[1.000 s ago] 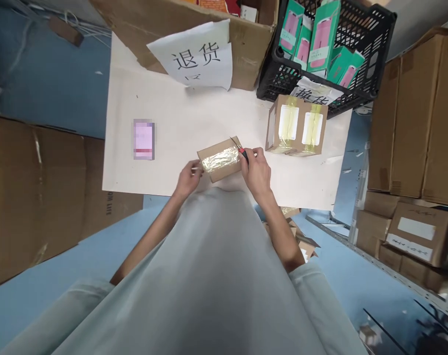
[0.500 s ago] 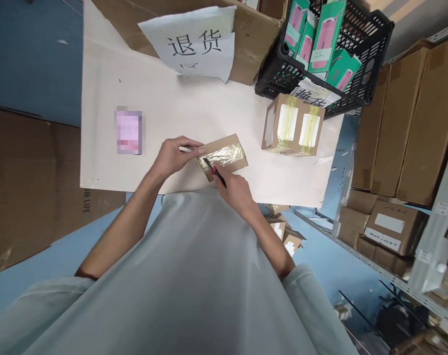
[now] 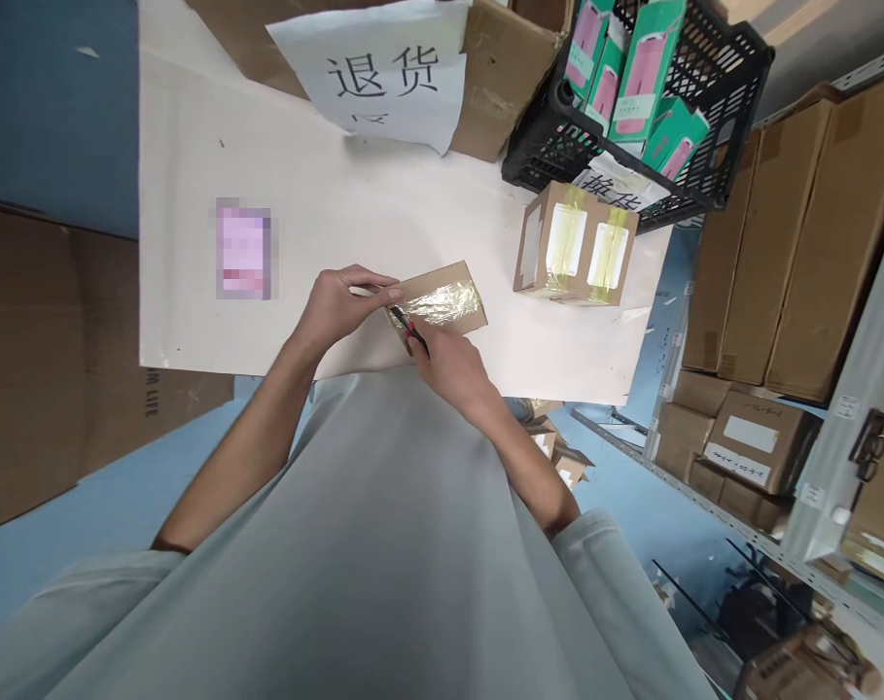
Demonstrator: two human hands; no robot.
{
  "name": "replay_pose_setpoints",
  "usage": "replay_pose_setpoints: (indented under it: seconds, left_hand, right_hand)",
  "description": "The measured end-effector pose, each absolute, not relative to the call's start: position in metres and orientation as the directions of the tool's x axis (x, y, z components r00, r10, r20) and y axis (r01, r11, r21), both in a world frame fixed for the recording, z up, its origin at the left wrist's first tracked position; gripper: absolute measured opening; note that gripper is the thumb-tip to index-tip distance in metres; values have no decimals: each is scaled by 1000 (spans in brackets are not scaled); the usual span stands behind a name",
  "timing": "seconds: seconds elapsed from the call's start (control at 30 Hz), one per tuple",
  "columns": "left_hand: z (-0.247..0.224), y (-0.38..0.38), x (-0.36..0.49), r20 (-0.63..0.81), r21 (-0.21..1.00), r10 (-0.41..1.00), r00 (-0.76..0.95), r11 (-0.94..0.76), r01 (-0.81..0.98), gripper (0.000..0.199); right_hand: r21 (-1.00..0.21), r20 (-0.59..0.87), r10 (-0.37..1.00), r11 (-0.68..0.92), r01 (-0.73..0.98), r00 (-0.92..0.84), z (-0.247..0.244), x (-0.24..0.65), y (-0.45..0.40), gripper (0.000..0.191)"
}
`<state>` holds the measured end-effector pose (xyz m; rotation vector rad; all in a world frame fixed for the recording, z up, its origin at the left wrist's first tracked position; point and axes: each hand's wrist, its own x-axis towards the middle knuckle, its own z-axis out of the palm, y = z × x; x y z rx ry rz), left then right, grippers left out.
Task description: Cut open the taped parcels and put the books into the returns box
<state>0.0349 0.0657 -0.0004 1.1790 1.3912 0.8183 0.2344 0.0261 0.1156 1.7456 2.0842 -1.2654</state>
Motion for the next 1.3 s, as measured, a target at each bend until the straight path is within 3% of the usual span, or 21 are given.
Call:
replay_pose_setpoints:
  seconds: [0.27,0.67,0.87,1.03,1.3]
  left_hand:
    - [-3,63,37,-291,935,956,24,279,220,29]
    - [-2,62,35,-280,940,959,35,266,213,36]
    - [1,62,37,-284,937,958,49,266,226,38]
    - [2,63,36,-286,934,957,50,266,238,41]
    - [2,55,37,-292,933,956,43,274,235,45]
  right_hand:
    - [-363,-642,716,30,931,-273,112,229,20,37]
    - [-288,-707,661,58,956,-253,123,241,-21,52]
    - [-366,-622,733,40,930,-277,136,245,-13,51]
    - [-443,-571,758,37,896,-314,116,234,11,41]
    - [-335,-646,713,56,940,-273,108,237,-8,45]
